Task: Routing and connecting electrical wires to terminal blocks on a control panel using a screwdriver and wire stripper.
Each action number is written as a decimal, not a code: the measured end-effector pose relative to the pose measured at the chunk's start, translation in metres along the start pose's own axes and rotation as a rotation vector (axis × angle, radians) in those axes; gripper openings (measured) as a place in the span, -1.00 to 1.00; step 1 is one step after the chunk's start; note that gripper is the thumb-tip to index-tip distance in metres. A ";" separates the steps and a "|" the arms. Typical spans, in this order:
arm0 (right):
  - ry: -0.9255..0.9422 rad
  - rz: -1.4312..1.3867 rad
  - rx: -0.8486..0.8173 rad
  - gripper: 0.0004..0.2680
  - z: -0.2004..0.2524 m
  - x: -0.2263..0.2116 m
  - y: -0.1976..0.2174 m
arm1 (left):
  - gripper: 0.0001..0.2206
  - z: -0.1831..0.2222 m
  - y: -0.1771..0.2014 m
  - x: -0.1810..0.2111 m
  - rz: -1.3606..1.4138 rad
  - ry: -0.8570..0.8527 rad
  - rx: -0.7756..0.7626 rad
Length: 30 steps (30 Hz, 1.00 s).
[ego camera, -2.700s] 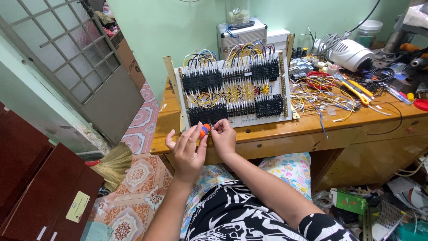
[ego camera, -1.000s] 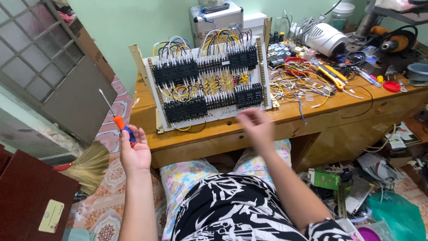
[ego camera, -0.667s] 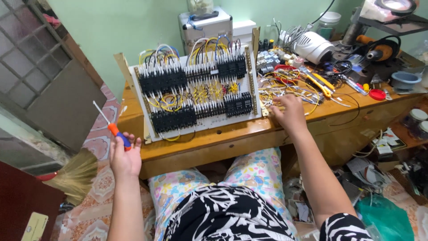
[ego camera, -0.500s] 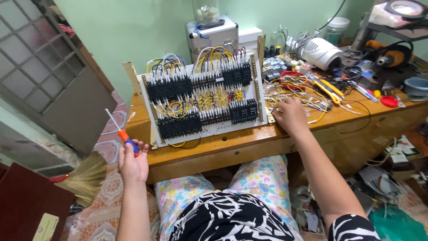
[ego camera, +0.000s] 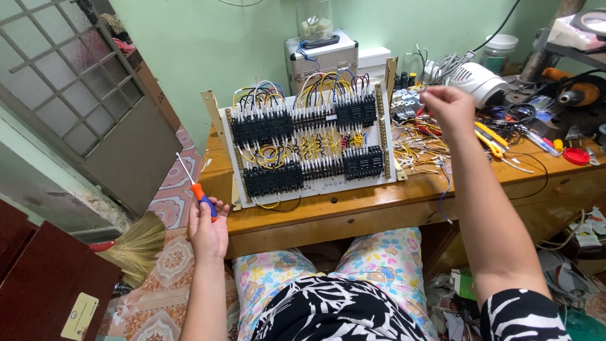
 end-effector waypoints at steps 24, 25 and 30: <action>0.120 0.624 -0.036 -0.70 0.064 0.048 0.128 | -0.69 -0.012 0.014 -0.021 -0.094 -0.043 -0.014; 0.116 0.628 -0.032 -0.70 0.066 0.053 0.143 | -0.69 -0.010 0.014 -0.020 -0.094 -0.038 -0.018; 0.213 0.885 0.093 -0.86 0.073 0.066 0.201 | -0.69 -0.012 0.023 -0.028 -0.118 -0.064 -0.002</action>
Point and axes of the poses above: each hand's wrist, its own z-axis away from the middle knuckle, its own y-axis out of the back of the hand, x = y × z, the point moved 5 cm from there along -z, towards the middle knuckle, and after that the axes turned 13 degrees about -z, right-handed, at the moved point
